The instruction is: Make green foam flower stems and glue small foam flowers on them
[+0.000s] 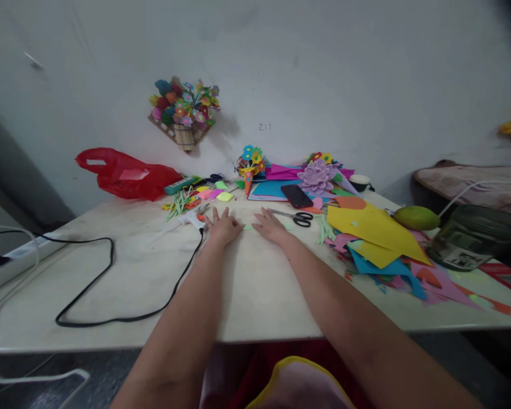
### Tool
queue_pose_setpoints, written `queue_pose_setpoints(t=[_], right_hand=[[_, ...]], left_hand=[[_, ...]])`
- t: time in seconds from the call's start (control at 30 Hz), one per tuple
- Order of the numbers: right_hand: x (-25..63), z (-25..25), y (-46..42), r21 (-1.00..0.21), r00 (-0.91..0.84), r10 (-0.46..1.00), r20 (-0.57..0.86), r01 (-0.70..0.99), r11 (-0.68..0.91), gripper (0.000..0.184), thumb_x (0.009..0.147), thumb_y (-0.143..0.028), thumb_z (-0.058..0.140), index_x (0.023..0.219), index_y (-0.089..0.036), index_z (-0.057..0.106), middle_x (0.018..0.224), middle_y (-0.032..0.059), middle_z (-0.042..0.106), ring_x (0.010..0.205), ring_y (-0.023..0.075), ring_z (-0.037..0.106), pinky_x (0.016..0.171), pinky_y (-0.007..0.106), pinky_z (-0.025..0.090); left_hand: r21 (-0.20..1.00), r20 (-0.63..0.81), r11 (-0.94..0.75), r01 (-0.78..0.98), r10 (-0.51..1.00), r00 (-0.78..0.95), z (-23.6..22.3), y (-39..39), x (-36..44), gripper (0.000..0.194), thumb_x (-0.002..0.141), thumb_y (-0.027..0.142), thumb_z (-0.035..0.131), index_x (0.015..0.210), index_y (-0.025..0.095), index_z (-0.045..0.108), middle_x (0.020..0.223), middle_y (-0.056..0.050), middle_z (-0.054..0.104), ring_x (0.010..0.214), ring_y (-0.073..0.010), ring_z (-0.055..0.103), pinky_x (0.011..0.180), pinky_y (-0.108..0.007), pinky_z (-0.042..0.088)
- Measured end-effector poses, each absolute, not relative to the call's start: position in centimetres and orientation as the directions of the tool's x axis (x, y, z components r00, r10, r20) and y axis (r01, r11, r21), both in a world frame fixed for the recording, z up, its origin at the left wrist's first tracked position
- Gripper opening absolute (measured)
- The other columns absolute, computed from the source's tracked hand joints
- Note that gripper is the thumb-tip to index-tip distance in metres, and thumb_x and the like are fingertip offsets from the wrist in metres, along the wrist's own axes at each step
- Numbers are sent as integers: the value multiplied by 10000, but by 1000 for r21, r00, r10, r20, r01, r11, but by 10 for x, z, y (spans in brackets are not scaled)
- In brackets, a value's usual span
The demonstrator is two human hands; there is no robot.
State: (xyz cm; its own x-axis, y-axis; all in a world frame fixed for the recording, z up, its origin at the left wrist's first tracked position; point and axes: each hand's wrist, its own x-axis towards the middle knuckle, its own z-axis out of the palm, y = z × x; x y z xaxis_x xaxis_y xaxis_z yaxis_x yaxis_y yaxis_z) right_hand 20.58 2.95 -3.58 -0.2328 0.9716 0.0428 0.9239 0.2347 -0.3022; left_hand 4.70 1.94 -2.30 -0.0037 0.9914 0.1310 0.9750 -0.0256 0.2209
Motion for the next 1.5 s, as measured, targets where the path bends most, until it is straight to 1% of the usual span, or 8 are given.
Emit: queue_pose_setpoints(t=[0.13, 0.33, 0.53, 0.8, 0.97, 1.17, 1.33, 1.5], right_hand=[[205, -37, 30, -304, -223, 974, 40, 926, 225, 592, 850, -496, 303, 1353, -184, 296, 1467, 67, 48, 1332, 231, 3, 1052, 310, 80], [204, -36, 28, -291, -217, 976, 32, 932, 217, 583, 855, -486, 301, 1350, -180, 302, 1467, 69, 45, 1332, 226, 2, 1051, 297, 63], [203, -33, 24, -289, -212, 977, 30, 934, 212, 578, 857, -477, 291, 1345, -170, 316, 1466, 75, 56, 1332, 225, 6, 1051, 294, 67], [203, -33, 24, -290, -204, 979, 18, 936, 200, 586, 850, -493, 281, 1347, -184, 309, 1469, 55, 33, 1333, 207, -10, 1051, 292, 59], [203, -33, 25, -286, -203, 979, 12, 938, 197, 588, 846, -501, 284, 1345, -189, 311, 1469, 50, 23, 1333, 202, -7, 1047, 287, 62], [203, -33, 24, -285, -199, 980, 14, 939, 195, 588, 844, -503, 284, 1335, -183, 330, 1469, 54, 38, 1334, 206, 1, 1048, 294, 75], [203, -34, 26, -279, -191, 982, 5, 942, 185, 588, 844, -505, 288, 1339, -191, 320, 1470, 47, 27, 1334, 204, -8, 1049, 286, 65], [203, -33, 24, -293, -196, 980, 10, 937, 191, 588, 844, -496, 300, 1334, -173, 334, 1467, 68, 41, 1333, 214, 10, 1048, 288, 69]], left_hand=[[224, 149, -34, 974, 989, 0, -26, 24, 40, 353, 710, 525, 471, 830, 253, 663, 1425, 20, 255, 1317, -333, -22, 1007, -566, 6], [231, 230, -95, 968, 972, 40, -28, 26, 31, 357, 697, 547, 489, 779, 247, 664, 1400, 29, 312, 1319, -330, 15, 1032, -512, 93], [180, 276, -145, 973, 957, 91, -27, 23, 27, 398, 713, 567, 456, 778, 239, 672, 1389, 21, 333, 1316, -335, 36, 1040, -506, 53], [89, 325, -129, 988, 941, 94, -24, 19, 28, 421, 737, 569, 414, 742, 242, 679, 1344, 13, 406, 1312, -322, 97, 1032, -519, -45], [77, 305, -59, 995, 952, 33, -21, 18, 26, 435, 725, 586, 416, 733, 244, 685, 1346, -12, 403, 1315, -327, 58, 1002, -557, -96], [42, 350, -16, 999, 937, 0, -21, 17, 25, 417, 730, 575, 415, 692, 261, 688, 1332, 4, 420, 1323, -307, 18, 987, -536, -168], [37, 336, 10, 999, 942, -22, -19, 16, 26, 399, 727, 563, 426, 735, 271, 697, 1316, -9, 440, 1323, -309, 21, 978, -532, -193], [-9, 368, 81, 997, 927, -72, -21, 15, 25, 432, 713, 595, 418, 832, 285, 695, 1315, -11, 438, 1320, -325, 2, 977, -543, -186]])
